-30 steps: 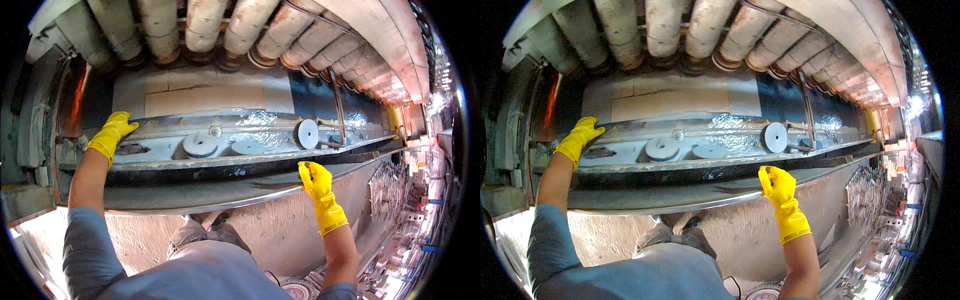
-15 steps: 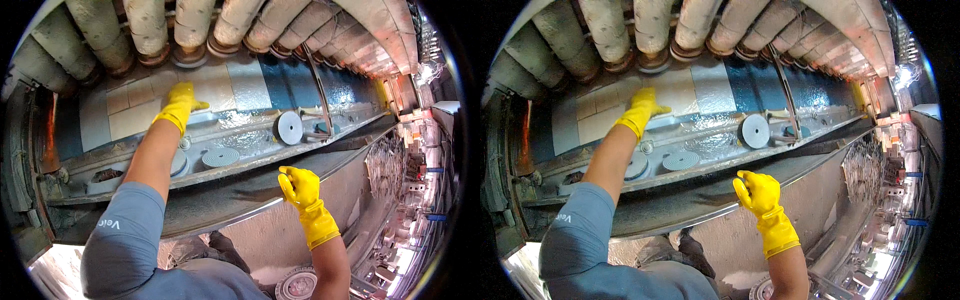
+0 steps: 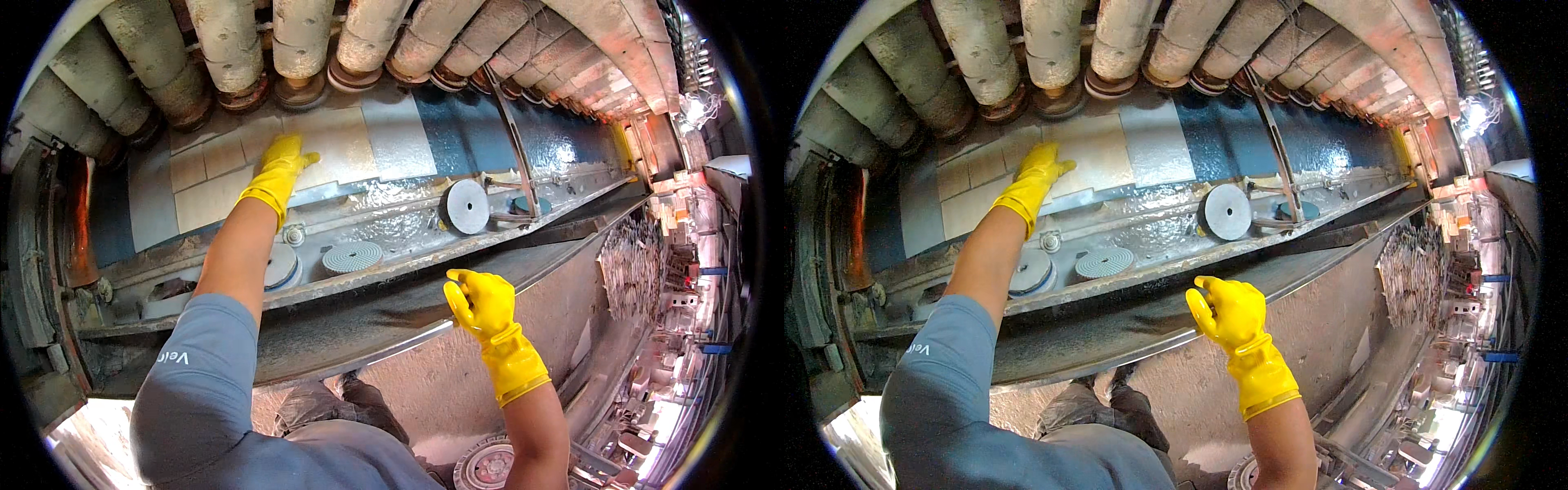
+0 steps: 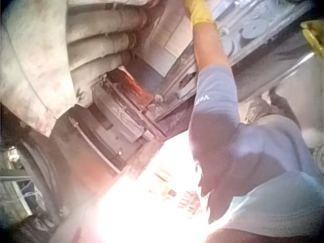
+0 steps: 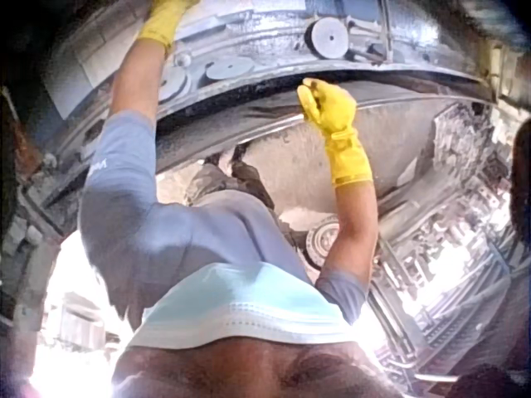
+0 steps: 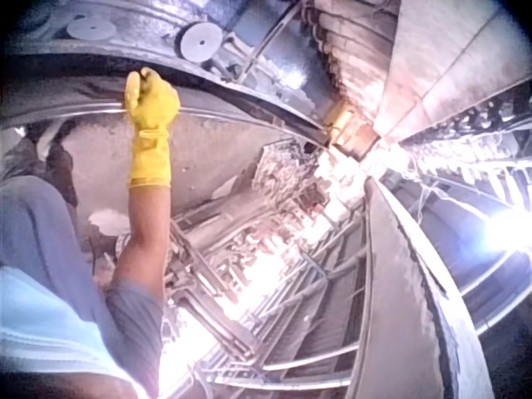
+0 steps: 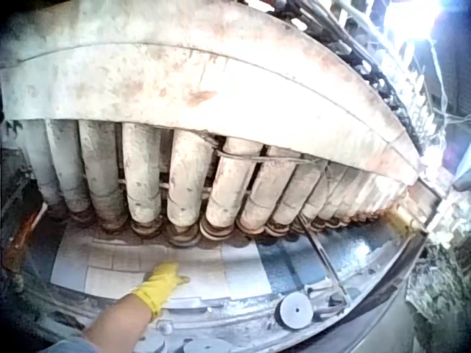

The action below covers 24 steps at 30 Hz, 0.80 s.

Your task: The person places small rectangular tiles onto a conveyor belt and operates a control panel to run the machine. They then retrieve larger rectangular tiles from a nearby stack and place them onto the conveyor belt, repeating the process of operating the machine and handling the tiles.

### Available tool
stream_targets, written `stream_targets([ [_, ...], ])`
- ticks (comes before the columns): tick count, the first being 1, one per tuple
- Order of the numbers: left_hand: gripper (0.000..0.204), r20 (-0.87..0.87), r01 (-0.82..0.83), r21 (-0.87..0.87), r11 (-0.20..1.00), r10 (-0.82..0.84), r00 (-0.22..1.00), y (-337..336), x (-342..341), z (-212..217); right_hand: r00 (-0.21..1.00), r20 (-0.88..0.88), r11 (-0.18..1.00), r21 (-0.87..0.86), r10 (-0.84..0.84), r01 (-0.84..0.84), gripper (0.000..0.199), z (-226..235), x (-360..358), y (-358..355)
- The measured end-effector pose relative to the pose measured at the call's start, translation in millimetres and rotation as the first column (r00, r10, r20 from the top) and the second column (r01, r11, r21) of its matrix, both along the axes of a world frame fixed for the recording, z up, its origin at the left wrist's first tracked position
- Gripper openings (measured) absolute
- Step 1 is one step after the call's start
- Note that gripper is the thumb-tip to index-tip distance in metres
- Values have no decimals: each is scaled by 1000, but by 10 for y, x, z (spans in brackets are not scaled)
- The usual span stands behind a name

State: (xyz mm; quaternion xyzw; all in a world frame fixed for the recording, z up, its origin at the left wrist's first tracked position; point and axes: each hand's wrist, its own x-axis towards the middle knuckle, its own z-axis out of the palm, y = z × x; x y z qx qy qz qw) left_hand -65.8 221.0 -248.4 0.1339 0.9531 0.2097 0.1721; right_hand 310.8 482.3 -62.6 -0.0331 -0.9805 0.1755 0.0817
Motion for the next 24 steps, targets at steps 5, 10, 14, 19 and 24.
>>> stream_targets([
  [5, 58, -78, 108, 114, 988, -100, 992, -714, 194, 33, 1000, 9, 1000, 7, -17, 17, 27, -6, -45, -30],
  [10, 68, -400, -245, -136, 960, 173, 900, -2587, 479, 59, 998, 14, 997, -38, -68, 69, 26, 46, -36, -68],
  [14, 107, -55, -504, -450, 737, 540, 840, -3517, 711, 94, 1000, -19, 1000, -27, 10, -10, 24, 148, -81, -141],
  [19, 115, 31, -399, -407, 821, 449, 893, -3926, 782, -191, 979, 143, 969, -177, -146, 170, 27, 165, -62, -247],
  [24, 113, -46, -401, -437, 805, 425, 904, -3895, 809, -49, 972, 174, 965, -182, -156, 187, 26, 222, -77, -311],
])
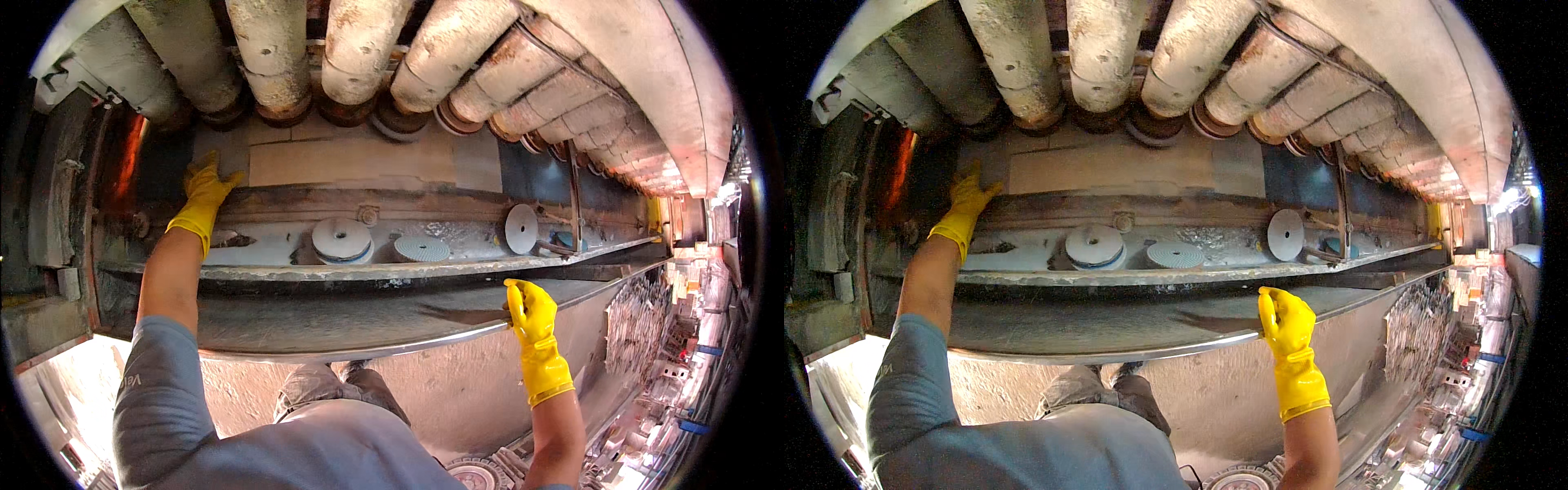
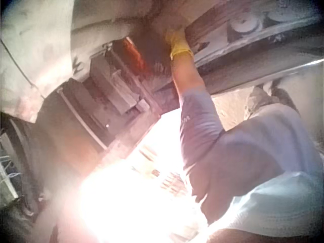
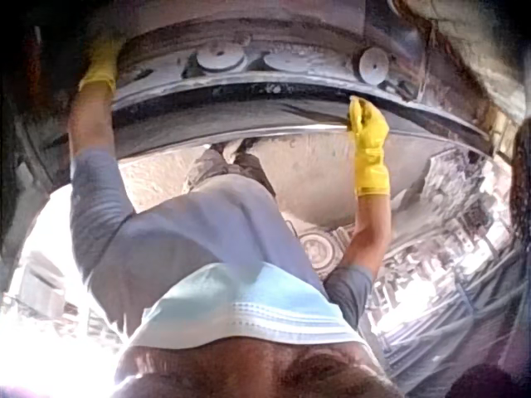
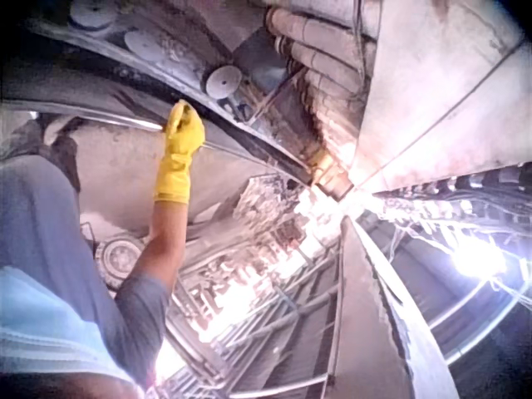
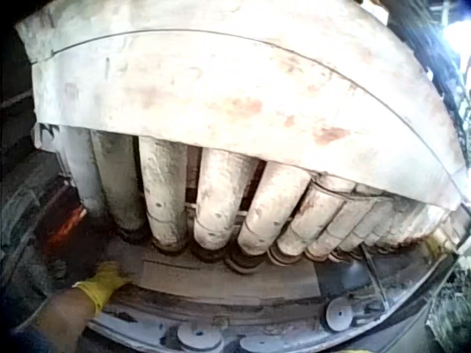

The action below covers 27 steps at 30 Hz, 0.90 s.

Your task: The person places small rectangular tiles onto a conveyor belt and operates a control panel to run the machine. They then retrieve larger rectangular tiles from a nearby stack and place them onto the conveyor belt, repeating the process of operating the machine and handling the tiles.

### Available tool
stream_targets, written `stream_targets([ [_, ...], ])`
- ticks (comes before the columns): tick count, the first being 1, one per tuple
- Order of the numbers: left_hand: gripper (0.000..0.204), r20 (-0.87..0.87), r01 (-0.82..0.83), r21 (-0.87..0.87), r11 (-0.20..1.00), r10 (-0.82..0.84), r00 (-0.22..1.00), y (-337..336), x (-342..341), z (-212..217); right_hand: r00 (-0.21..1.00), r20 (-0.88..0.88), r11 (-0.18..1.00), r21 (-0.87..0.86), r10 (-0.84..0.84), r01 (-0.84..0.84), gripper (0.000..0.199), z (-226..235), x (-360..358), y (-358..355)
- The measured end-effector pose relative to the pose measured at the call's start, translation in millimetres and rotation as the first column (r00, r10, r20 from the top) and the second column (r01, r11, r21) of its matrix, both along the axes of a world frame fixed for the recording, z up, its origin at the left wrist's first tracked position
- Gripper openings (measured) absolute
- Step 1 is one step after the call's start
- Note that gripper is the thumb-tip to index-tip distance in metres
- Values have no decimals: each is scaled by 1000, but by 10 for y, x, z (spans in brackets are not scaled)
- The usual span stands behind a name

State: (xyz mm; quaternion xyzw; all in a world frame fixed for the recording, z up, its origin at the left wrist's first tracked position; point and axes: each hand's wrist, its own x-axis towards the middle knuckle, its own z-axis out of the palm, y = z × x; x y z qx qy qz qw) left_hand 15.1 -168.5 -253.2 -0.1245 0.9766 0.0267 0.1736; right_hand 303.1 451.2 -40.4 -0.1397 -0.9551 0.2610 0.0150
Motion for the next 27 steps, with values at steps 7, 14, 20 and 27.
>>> stream_targets([
  [7, 108, 43, -69, -46, 997, 71, 997, 138, -94, 249, 1000, 12, 1000, -8, -3, 3, 26, 39, -71, -13],
  [14, 94, 169, 38, 40, 998, -44, 985, 171, -309, 254, 999, 31, 999, 31, -34, 33, 31, 216, -335, -126],
  [20, 86, 136, 267, 27, 963, -268, 954, 343, -36, 314, 993, -100, 992, 120, 57, -45, 28, 163, -357, -30],
  [27, 94, 71, 352, 43, 935, -355, 932, 251, -55, 283, 996, -79, 997, 73, 47, -41, 28, 220, -552, -64],
])
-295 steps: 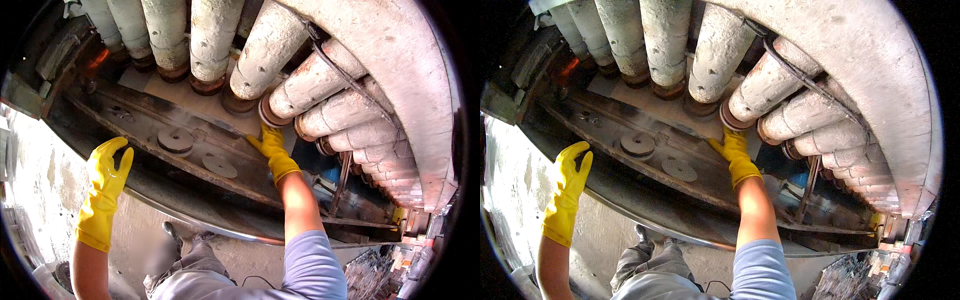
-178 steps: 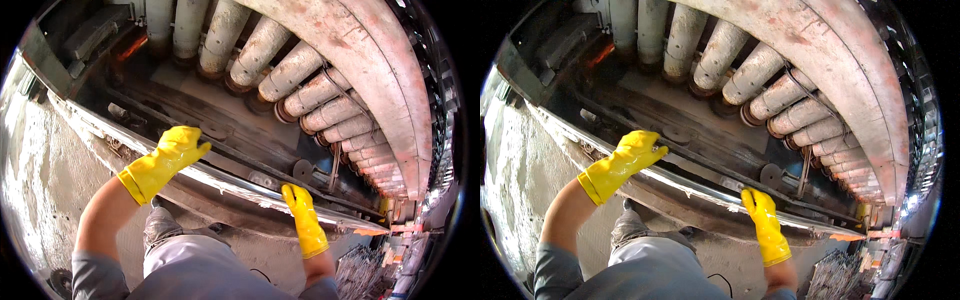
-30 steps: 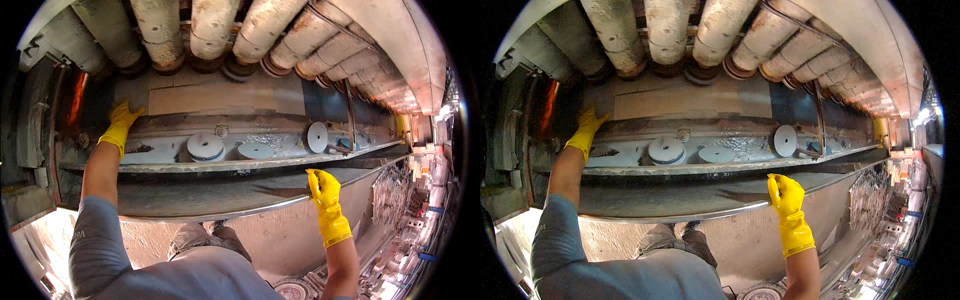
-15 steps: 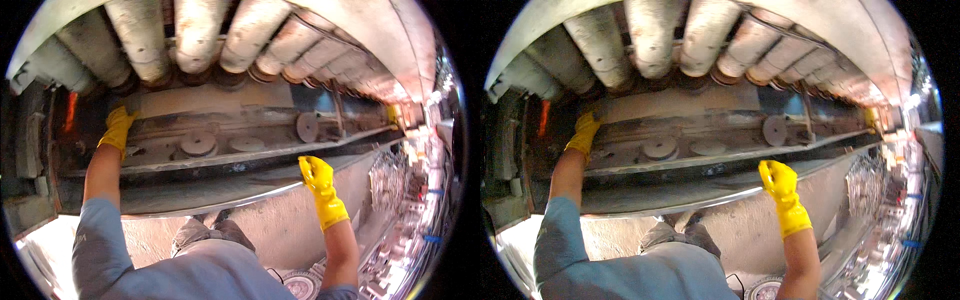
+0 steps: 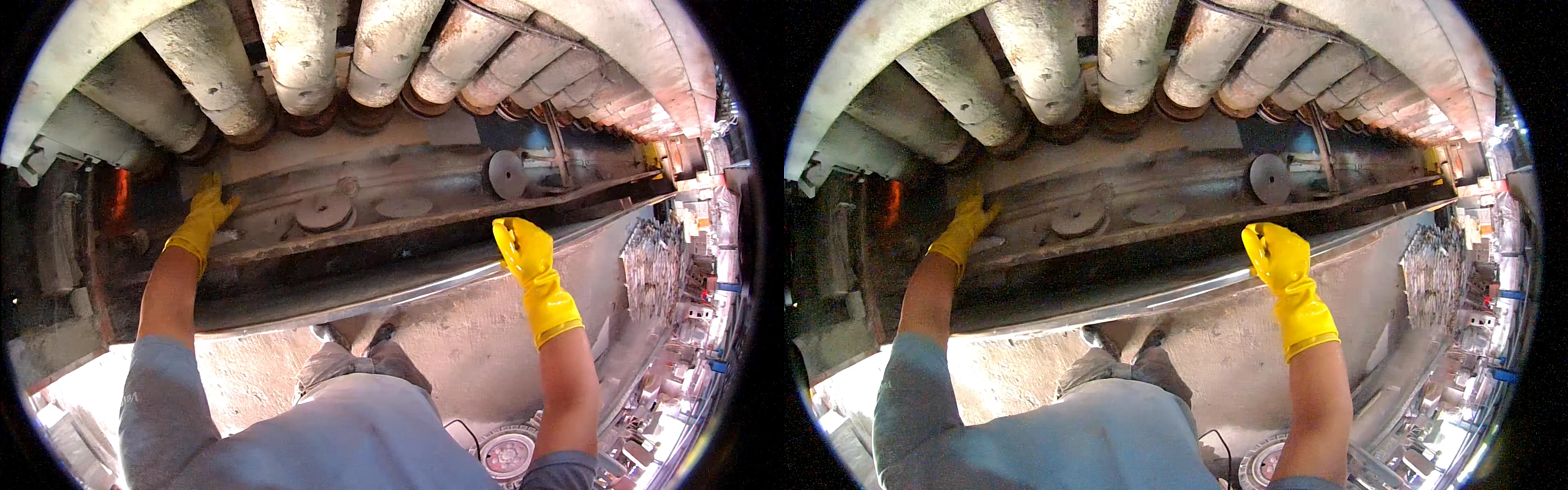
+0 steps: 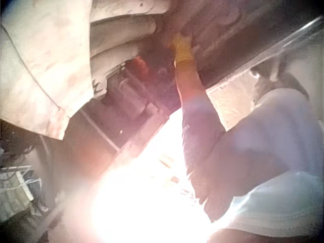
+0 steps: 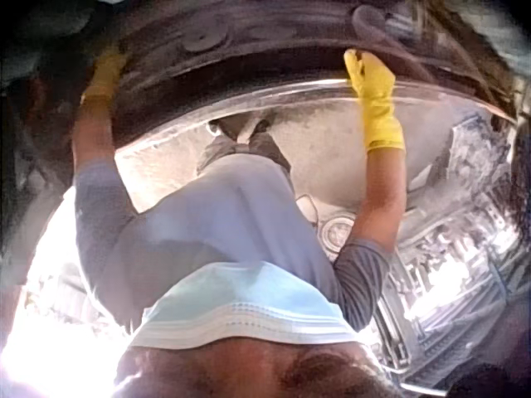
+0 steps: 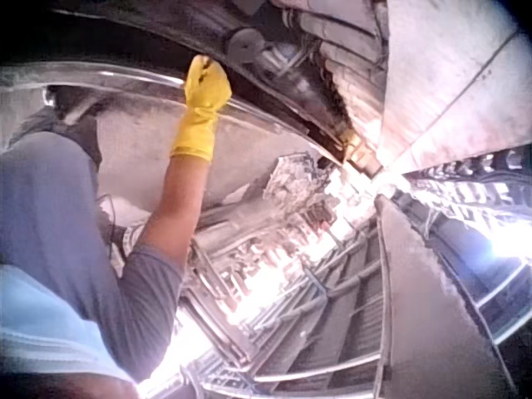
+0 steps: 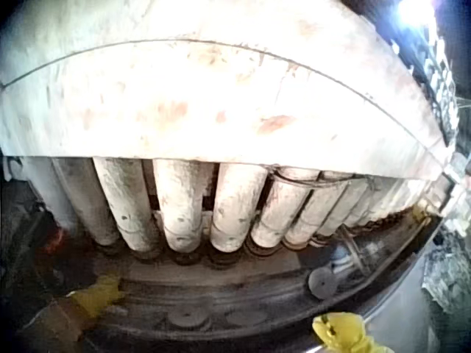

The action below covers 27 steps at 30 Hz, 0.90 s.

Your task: The person places small rectangular tiles onto a conveyor belt and operates a control panel to run the machine. They then retrieve larger rectangular tiles from a nearby stack and place them onto the conveyor belt, repeating the process of operating the machine and handling the tiles.

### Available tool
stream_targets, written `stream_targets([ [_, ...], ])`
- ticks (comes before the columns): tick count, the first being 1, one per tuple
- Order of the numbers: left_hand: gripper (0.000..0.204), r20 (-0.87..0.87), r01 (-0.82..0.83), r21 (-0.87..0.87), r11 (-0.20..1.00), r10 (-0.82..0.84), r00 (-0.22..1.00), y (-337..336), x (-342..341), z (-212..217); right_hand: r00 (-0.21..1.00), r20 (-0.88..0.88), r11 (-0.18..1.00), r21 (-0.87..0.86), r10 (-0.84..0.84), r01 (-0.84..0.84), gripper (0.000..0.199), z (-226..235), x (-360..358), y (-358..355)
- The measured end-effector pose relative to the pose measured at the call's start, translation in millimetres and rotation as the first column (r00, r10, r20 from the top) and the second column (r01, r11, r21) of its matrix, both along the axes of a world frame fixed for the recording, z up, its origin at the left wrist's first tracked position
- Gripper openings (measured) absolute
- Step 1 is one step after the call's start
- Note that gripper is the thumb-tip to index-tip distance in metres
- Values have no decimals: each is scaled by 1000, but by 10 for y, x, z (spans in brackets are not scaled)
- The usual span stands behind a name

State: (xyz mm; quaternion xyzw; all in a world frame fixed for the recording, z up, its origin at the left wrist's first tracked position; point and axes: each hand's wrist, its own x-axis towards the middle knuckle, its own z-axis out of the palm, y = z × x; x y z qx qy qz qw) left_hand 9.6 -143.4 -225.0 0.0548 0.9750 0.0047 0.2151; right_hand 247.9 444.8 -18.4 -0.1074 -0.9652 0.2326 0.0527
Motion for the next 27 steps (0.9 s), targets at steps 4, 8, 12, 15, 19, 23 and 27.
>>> stream_targets([
  [4, 100, 214, -39, -9, 999, 40, 976, -52, -328, 240, 997, -52, 996, 69, 61, -58, 30, -11, -192, 10],
  [8, 104, 243, 21, -18, 1000, -16, 970, -13, -403, 345, 997, -51, 994, 100, 60, -55, 29, -50, -342, 75],
  [12, 105, 196, 78, -38, 996, -69, 978, -23, -437, 231, 994, -59, 987, 141, 93, -84, 29, -63, -515, 113],
  [15, 103, 200, 54, 3, 999, -54, 978, 33, -583, 219, 997, -23, 989, 129, 72, -68, 30, -52, -653, 108],
  [19, 99, 284, -24, -71, 997, 43, 958, 176, -579, 382, 994, -58, 988, 131, 94, -85, 28, -37, -816, 88],
  [23, 101, 314, 22, -62, 998, -1, 949, 46, -553, 413, 991, -54, 979, 167, 126, -116, 26, -3, -967, 100],
  [27, 106, 260, 63, 18, 998, -66, 963, -21, -530, 382, 995, -26, 984, 151, 98, -93, 26, 2, -1033, 120],
])
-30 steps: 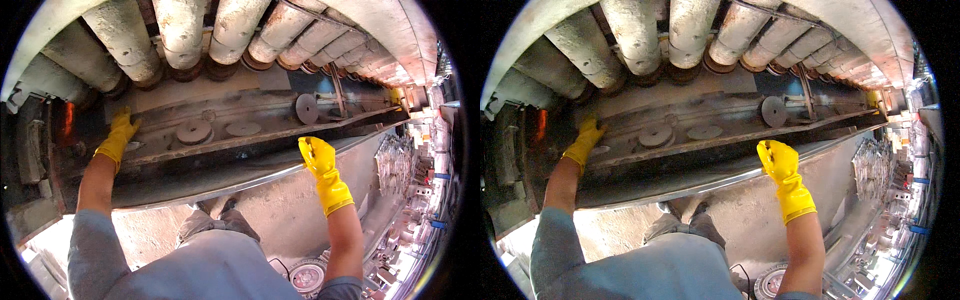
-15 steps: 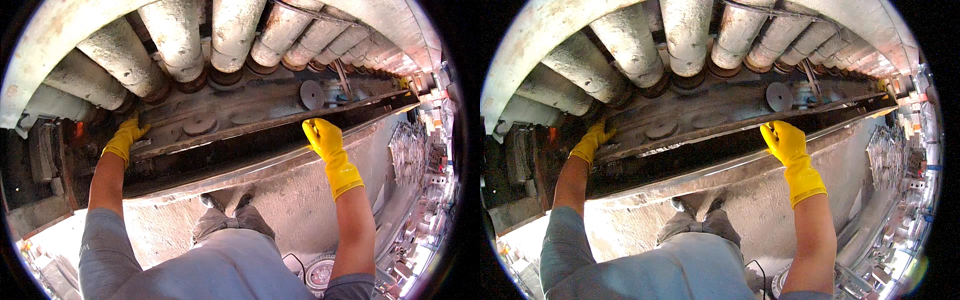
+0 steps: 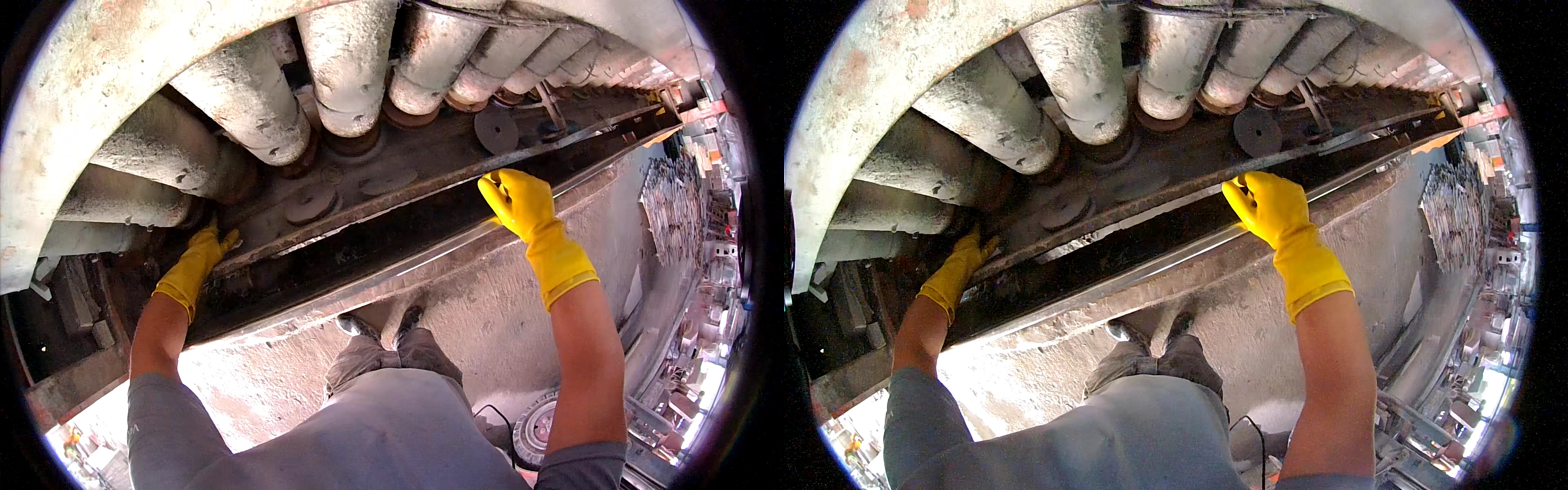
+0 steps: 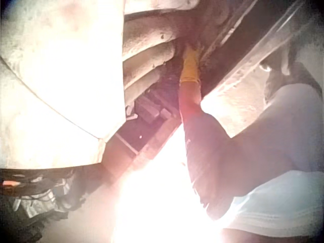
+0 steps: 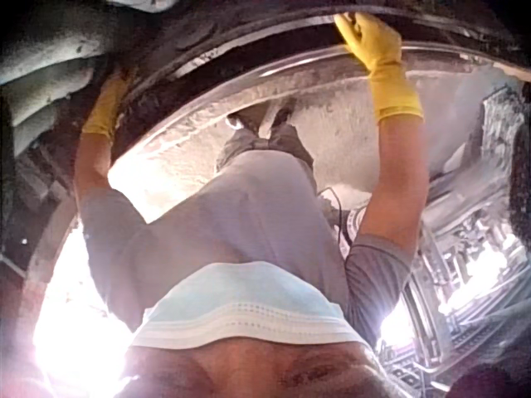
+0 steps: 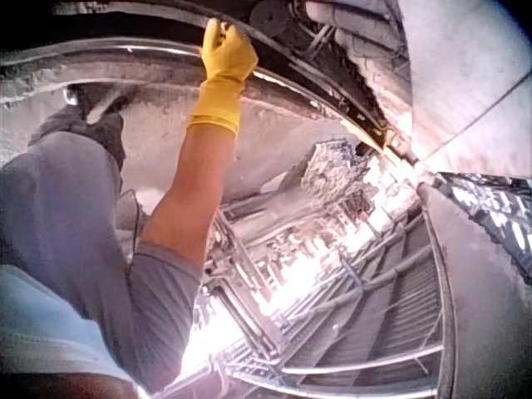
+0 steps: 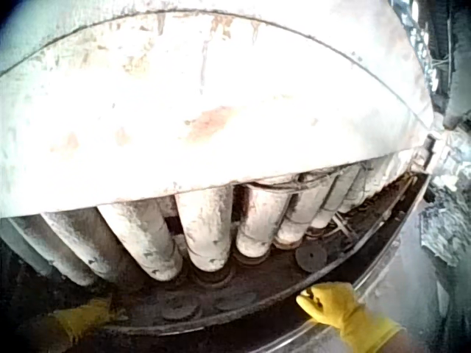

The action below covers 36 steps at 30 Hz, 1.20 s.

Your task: The person places small rectangular tiles onto a conveyor belt and operates a control panel to run the machine. They then retrieve larger rectangular tiles from a nearby stack and place them onto the conveyor belt, repeating the process of operating the machine and handling the tiles.

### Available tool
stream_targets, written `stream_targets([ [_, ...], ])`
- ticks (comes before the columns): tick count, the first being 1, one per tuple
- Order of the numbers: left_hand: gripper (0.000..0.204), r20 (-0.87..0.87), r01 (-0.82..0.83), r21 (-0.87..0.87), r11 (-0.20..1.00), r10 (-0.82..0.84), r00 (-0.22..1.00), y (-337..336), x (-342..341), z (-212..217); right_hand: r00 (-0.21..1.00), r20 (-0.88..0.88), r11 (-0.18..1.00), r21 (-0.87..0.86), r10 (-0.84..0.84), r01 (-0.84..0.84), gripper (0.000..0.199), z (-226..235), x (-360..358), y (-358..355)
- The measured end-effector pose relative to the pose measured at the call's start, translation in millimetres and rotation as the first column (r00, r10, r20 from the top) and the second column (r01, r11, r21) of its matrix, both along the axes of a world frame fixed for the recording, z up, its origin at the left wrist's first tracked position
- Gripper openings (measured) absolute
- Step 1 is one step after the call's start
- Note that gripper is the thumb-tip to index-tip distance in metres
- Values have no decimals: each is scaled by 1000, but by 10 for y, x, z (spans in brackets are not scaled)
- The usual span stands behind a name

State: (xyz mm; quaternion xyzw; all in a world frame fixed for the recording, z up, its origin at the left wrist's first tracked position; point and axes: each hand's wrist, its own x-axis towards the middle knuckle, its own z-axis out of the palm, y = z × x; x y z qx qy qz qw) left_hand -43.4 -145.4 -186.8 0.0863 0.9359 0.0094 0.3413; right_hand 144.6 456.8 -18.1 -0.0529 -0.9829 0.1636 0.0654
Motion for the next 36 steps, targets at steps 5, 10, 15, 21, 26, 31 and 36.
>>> stream_targets([
  [5, 105, 4, -10, -64, 998, 10, 1000, 172, 68, 182, 1000, -18, 1000, 24, 12, -12, 25, -55, 94, 24],
  [10, 99, -170, -25, -143, 989, 0, 985, 82, 152, -99, 999, -30, 1000, -2, 18, -18, 25, -49, 312, -19],
  [15, 91, -338, -137, -78, 987, 103, 936, 148, 78, -422, 1000, -17, 1000, 27, 4, -4, 26, -10, 562, -30],
  [21, 89, -212, -281, -95, 955, 256, 943, 147, -19, -483, 999, -36, 999, -32, -9, 8, 23, -53, 793, -84],
  [26, 84, -332, -178, -52, 983, 151, 931, 52, 96, -454, 998, -60, 995, -98, -17, 11, 21, -73, 990, -81],
  [31, 81, -310, -162, -41, 986, 141, 940, 1, 154, -456, 999, -20, 991, -127, -45, 42, 23, -106, 1127, -58],
  [36, 82, -316, -161, -64, 985, 133, 939, 73, 289, -393, 996, 40, 985, -155, -77, 82, 26, -40, 1189, -89],
])
